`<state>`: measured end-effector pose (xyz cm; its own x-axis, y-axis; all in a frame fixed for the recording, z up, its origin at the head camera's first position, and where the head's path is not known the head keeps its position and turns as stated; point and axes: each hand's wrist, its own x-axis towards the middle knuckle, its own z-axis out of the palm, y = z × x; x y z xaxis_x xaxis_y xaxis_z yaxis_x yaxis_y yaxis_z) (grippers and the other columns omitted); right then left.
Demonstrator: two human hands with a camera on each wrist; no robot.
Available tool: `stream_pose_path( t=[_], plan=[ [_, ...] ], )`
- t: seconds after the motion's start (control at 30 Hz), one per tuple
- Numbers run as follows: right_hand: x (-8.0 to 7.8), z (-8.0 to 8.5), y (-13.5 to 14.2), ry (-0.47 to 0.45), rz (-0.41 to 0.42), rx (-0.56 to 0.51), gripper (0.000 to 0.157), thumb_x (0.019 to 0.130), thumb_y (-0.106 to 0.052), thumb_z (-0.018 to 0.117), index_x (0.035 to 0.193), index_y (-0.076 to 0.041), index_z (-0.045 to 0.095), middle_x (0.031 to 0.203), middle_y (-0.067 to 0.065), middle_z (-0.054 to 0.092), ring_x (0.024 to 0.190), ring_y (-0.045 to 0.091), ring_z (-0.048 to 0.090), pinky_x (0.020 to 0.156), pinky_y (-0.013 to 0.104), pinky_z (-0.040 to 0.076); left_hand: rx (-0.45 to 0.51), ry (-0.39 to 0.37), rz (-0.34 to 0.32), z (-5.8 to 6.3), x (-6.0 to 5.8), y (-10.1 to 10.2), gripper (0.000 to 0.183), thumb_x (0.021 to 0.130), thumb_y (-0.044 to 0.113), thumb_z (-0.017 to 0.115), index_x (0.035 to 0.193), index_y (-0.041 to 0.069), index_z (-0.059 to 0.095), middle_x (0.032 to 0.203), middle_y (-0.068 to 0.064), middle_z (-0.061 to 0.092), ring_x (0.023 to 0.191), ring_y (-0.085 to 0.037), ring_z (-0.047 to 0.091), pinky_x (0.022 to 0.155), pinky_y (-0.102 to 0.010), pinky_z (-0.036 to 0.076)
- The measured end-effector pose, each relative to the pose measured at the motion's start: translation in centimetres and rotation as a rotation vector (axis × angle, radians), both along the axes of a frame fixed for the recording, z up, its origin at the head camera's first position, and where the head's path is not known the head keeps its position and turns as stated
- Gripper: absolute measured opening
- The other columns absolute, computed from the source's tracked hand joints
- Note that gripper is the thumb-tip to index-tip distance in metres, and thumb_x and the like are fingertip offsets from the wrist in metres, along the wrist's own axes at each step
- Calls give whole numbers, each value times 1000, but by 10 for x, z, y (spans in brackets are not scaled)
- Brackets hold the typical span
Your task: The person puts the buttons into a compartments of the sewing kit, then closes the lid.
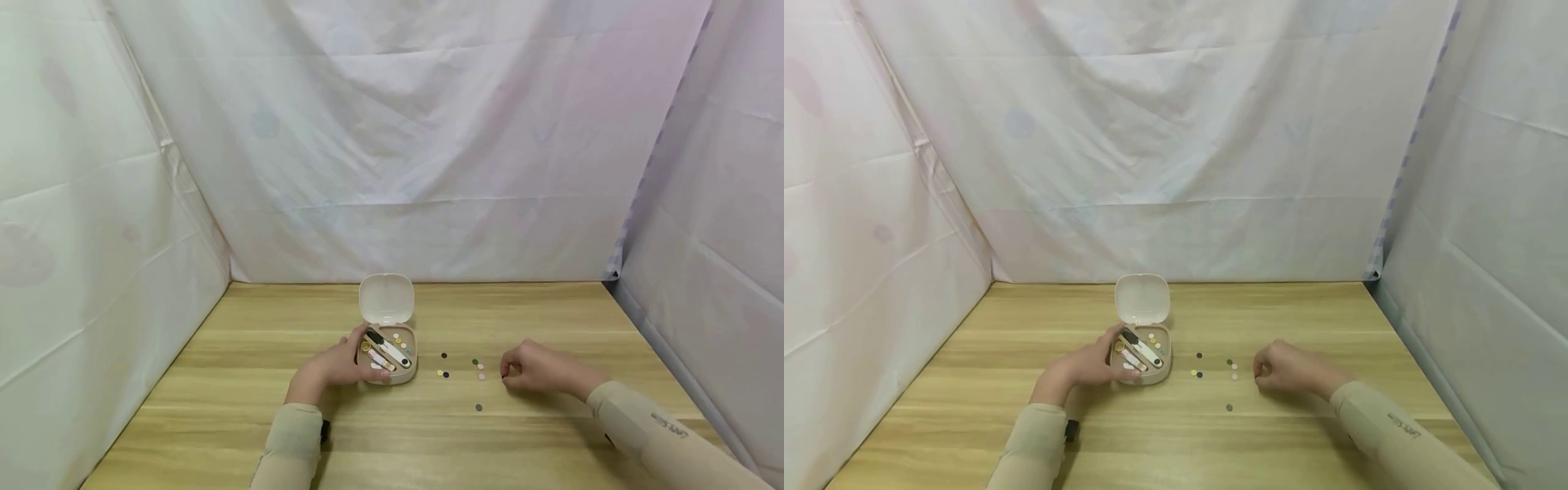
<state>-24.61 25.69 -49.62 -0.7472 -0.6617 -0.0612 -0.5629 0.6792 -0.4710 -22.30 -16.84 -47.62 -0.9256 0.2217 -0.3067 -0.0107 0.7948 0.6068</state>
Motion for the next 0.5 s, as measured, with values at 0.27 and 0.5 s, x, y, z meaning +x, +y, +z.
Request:
stream_pose_path(
  t=[0.27,0.5],
  plan=[
    [1,-6,1,86,41,-11,11,87,-12,78,84,-21,73,62,-20,44,55,-8,35,49,16,35,-2,-3,-3,0,1,-1,125,79,66,87,173,30,12,172,-36,21,156,-57,33,121,-76,32],
    [-2,-7,1,75,48,-25,12,87,-11,78,85,-21,72,61,-20,42,54,-8,35,50,15,34,-4,-6,-2,0,0,0,125,79,67,86,173,29,12,172,-35,22,158,-55,29,122,-75,31]
  ],
)
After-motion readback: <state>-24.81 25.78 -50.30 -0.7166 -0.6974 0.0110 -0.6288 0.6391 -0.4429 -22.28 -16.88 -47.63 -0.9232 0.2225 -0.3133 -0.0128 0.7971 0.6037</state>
